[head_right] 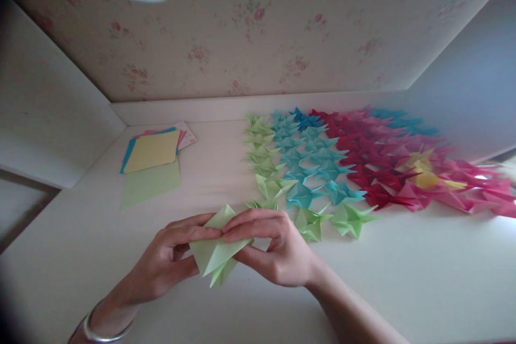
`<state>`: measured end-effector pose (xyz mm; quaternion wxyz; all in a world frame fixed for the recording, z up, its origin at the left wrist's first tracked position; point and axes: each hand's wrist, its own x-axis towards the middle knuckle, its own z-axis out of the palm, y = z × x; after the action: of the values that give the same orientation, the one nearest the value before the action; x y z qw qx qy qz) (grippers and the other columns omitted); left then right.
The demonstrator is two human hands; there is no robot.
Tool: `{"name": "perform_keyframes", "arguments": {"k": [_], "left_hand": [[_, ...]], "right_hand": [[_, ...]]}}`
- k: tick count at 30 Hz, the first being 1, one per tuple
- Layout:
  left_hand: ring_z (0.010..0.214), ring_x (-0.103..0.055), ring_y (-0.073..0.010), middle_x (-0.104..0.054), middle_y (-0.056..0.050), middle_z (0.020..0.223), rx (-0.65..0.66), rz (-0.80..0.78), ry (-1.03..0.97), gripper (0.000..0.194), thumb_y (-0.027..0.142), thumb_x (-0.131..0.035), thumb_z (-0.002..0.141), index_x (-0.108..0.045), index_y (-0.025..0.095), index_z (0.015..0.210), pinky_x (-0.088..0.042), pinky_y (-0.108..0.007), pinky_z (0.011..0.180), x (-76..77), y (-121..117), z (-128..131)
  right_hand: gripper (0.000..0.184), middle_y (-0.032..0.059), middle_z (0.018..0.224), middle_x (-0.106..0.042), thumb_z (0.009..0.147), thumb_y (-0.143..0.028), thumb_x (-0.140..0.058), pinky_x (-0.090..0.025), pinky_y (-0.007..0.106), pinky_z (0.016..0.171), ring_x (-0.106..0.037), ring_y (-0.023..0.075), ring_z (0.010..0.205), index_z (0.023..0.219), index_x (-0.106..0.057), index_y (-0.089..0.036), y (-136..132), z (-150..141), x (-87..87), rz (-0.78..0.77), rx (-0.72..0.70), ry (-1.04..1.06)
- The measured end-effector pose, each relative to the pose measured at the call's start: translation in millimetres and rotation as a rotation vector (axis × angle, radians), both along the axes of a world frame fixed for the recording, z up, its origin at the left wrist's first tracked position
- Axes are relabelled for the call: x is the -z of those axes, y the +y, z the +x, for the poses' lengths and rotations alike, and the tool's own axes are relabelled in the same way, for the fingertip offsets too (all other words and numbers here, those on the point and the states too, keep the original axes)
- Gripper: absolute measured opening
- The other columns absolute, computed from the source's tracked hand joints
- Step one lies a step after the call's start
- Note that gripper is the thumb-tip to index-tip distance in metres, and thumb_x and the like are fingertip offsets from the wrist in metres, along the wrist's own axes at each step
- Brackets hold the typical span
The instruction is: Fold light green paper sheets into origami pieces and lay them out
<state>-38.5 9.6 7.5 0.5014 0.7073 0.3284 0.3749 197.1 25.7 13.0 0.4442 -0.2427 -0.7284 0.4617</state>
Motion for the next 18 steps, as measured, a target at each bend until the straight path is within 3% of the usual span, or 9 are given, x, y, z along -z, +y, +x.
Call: {"name": "perform_keyframes", "arguments": {"k": [6, 10, 15, 18], "left_hand": [[0.109, -0.069, -0.0193, -0.068, -0.004, 0.126, -0.188, 0.075, 0.091, 0.035, 0.015, -0.075, 0.084, -0.076, 0.036, 0.112, -0.058, -0.023, 0.083, 13.5, -1.3, 6.5], [0.109, -0.069, -0.0188, -0.068, -0.004, 0.126, -0.176, 0.184, 0.086, 0.043, 0.008, -0.070, 0.086, -0.074, 0.037, 0.117, -0.058, -0.025, 0.085, 13.8, -2.1, 9.3], [0.100, -0.072, -0.0164, -0.071, -0.003, 0.122, -0.211, 0.272, 0.063, 0.043, 0.009, -0.074, 0.084, -0.074, 0.037, 0.117, -0.058, -0.020, 0.079, 6.9, -0.7, 4.1], [0.097, -0.073, -0.0169, -0.073, -0.005, 0.120, -0.244, 0.276, 0.059, 0.039, 0.010, -0.073, 0.085, -0.075, 0.036, 0.115, -0.059, -0.020, 0.076, 5.9, 0.3, 1.9]], "right_hand": [[0.022, 0.0132, 0.114, -0.072, 0.083, -0.008, -0.073, -0.058, 0.028, 0.080, -0.072, 0.0176, 0.087, 0.103, -0.079, -0.018, -2.6, -3.0, 5.9, 0.114, 0.093, -0.086], [0.026, 0.0126, 0.126, -0.065, 0.085, -0.008, -0.071, -0.060, 0.029, 0.073, -0.071, 0.0152, 0.079, 0.106, -0.079, -0.022, -4.4, -4.5, 9.4, 0.099, 0.068, -0.091], [0.028, 0.0120, 0.123, -0.070, 0.083, -0.009, -0.076, -0.062, 0.029, 0.081, -0.075, 0.0188, 0.088, 0.106, -0.078, -0.023, -2.1, -2.9, 10.3, 0.108, 0.134, -0.043], [0.028, 0.0118, 0.124, -0.072, 0.083, -0.009, -0.076, -0.063, 0.028, 0.078, -0.077, 0.0190, 0.086, 0.106, -0.079, -0.025, -0.8, -2.0, 11.6, 0.095, 0.160, -0.010]]}}
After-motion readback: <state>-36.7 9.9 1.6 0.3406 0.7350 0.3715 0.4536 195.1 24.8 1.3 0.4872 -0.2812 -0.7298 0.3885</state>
